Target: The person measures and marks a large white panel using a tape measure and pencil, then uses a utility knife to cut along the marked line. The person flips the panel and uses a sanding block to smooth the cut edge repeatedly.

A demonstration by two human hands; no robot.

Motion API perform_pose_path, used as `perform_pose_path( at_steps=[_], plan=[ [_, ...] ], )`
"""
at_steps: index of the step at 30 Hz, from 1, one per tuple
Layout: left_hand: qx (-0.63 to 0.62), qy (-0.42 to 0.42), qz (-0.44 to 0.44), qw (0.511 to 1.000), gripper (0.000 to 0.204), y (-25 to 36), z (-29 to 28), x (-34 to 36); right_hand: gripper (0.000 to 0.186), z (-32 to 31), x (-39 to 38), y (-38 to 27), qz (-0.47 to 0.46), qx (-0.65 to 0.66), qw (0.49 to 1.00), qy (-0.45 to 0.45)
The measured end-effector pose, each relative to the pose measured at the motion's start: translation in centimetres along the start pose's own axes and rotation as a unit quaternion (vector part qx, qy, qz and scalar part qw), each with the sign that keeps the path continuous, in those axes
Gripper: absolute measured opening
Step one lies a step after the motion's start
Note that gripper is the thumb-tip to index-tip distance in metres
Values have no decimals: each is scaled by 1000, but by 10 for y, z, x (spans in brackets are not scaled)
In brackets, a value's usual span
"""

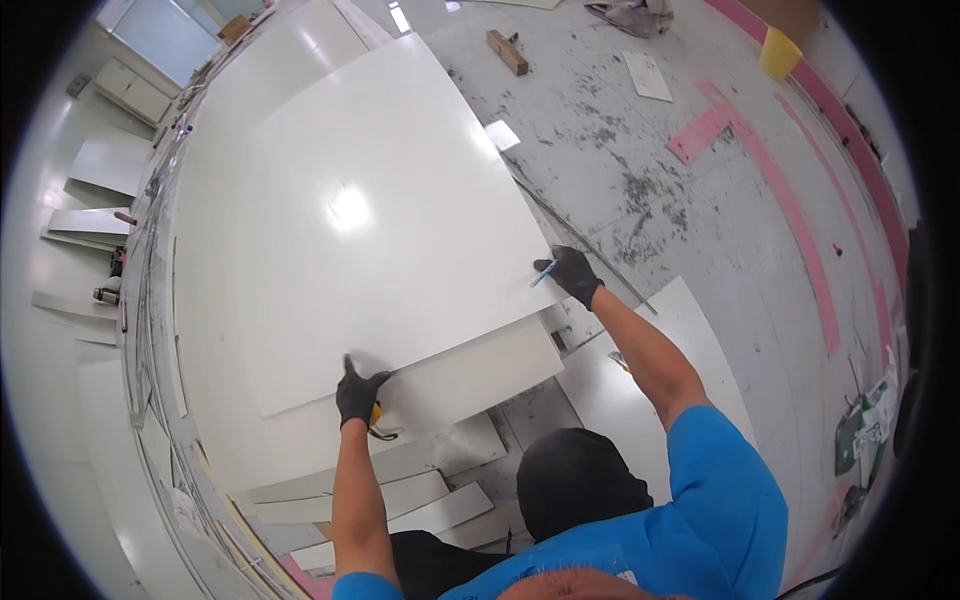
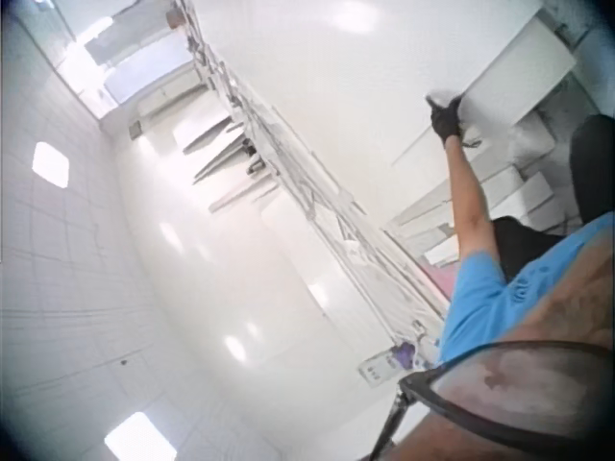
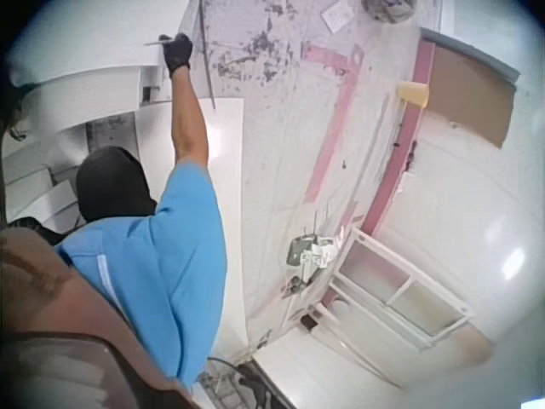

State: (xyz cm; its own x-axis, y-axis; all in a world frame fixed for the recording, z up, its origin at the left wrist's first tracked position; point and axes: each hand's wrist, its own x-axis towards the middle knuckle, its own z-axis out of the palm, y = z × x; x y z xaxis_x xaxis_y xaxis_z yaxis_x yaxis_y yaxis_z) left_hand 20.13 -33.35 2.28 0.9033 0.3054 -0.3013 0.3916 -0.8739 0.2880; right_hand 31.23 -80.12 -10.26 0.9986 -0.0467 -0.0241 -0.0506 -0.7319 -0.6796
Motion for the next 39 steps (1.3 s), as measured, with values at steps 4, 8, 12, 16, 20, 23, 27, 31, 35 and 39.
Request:
perform_pose_path(
  at_steps=[4, 8, 12, 16, 20, 23, 27, 31, 35, 39],
  plan=[
    [19, -62, -16, 998, 110, -8, 5, 38, 54, 16, 38, -22, -5, -23, 1000, 21],
    [64, -39, 0, 997, 110, -2, 8, 45, 52, 16, 55, -20, 6, -30, 999, 7],
    [78, -32, -15, 996, 111, 0, 12, 37, 47, 28, 31, 26, -4, -12, 1000, 26],
    [72, -18, 11, 997, 112, 1, 11, 39, 49, 6, -67, 106, 19, 24, 982, 187],
    [76, 15, 24, 997, 97, -29, 21, 43, 60, -4, -200, 165, 39, -89, 977, 188],
    [74, 43, 59, 995, 86, -26, 34, 38, 71, -44, -296, 166, 71, -216, 970, 79],
    [53, 25, 89, 994, 77, -24, 33, 17, 72, -58, -331, 151, 62, -273, 959, 40],
    [45, -31, 122, 991, 79, -38, 39, -17, 54, -49, -324, 154, 127, -270, 954, 8],
    [35, -91, 119, 988, 84, -46, 44, -51, 46, -47, -336, 165, 172, -245, 954, 15],
    [44, -54, 116, 991, 92, -66, 37, -66, 41, -25, -357, 166, 193, -213, 958, -7]
  ],
)
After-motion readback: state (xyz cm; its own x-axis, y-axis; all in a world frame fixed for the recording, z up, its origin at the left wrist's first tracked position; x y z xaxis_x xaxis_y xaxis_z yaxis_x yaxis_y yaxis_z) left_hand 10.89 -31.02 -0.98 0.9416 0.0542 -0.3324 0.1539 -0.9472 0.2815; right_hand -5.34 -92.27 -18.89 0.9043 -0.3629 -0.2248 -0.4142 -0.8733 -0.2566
